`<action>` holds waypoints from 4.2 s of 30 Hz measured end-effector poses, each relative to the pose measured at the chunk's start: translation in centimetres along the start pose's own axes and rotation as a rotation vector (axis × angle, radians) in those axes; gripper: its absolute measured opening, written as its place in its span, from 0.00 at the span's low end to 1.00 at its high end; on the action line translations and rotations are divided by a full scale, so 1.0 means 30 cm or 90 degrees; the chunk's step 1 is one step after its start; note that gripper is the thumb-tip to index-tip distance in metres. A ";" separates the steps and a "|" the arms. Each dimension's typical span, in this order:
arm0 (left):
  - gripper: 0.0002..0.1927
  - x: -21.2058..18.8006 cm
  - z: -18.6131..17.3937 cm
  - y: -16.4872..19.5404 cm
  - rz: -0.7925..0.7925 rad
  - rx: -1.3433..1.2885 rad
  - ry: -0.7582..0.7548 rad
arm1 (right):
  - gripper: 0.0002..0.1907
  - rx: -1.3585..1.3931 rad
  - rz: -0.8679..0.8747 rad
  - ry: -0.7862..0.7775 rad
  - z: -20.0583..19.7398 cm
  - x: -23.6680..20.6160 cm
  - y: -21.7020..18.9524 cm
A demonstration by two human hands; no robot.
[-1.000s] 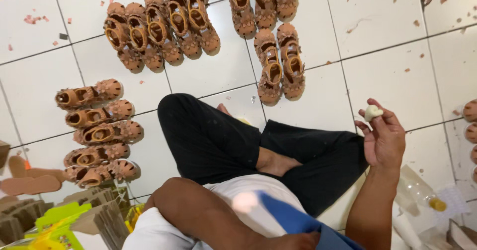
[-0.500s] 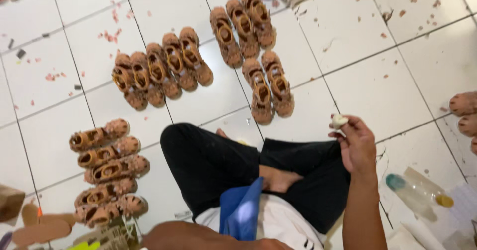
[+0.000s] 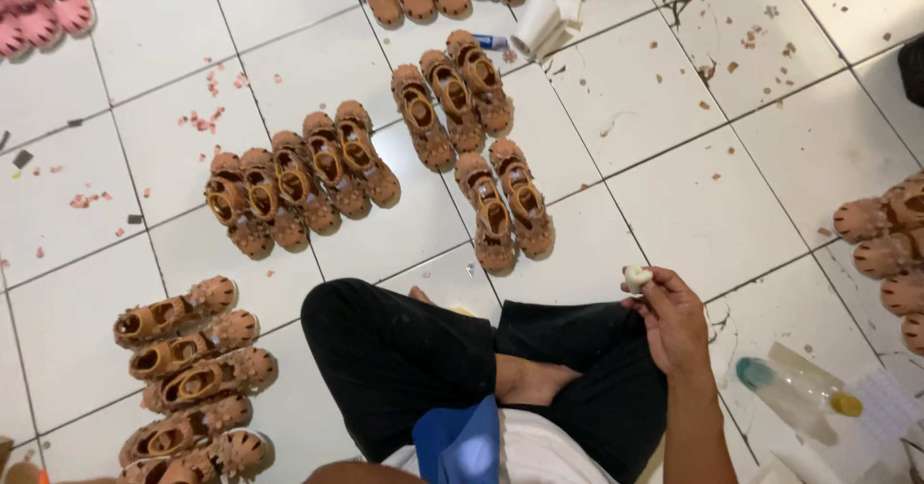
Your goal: The person sits on the floor surrounded by rows of sandals and cleans them one at a time, rubbing each sandal with a white sponge-like block, turning the sandal over to wipe different parts, then placing it back on the floor and picking up the next one.
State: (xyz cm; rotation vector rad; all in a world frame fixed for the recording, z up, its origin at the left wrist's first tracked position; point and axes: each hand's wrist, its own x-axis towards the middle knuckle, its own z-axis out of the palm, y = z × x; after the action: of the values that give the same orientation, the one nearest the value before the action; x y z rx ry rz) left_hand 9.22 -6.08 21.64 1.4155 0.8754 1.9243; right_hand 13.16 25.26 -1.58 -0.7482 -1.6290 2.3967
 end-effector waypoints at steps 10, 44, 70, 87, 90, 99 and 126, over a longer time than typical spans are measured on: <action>0.17 -0.061 0.073 -0.062 -0.035 -0.040 0.064 | 0.09 -0.066 -0.012 -0.033 0.020 -0.031 0.015; 0.09 -0.404 -0.636 -0.955 -0.488 0.972 0.330 | 0.10 -0.017 0.075 -0.025 0.056 -0.012 0.072; 0.53 -0.061 -0.228 -0.518 -0.150 0.447 0.654 | 0.12 0.275 -0.136 0.050 0.475 0.007 -0.003; 0.41 -0.204 -0.266 -0.444 -0.327 -0.017 0.392 | 0.06 -0.011 -0.319 -0.245 0.370 -0.132 -0.243; 0.37 -0.192 -0.236 -0.457 -0.393 -0.046 0.471 | 0.06 -0.090 -0.319 -0.317 0.373 -0.162 -0.275; 0.24 -0.191 -0.240 -0.439 -0.482 0.008 0.498 | 0.08 -0.289 -0.204 -0.416 0.367 -0.236 -0.320; 0.24 -0.148 -0.335 -0.380 -0.634 0.562 0.396 | 0.09 -0.703 -0.497 -0.198 0.448 -0.162 -0.259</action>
State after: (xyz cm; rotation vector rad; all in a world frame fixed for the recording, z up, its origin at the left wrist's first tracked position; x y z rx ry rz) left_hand 1.56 -4.21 7.91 0.4349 2.3546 1.1536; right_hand 9.74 15.32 10.82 0.2318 -2.6702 1.0012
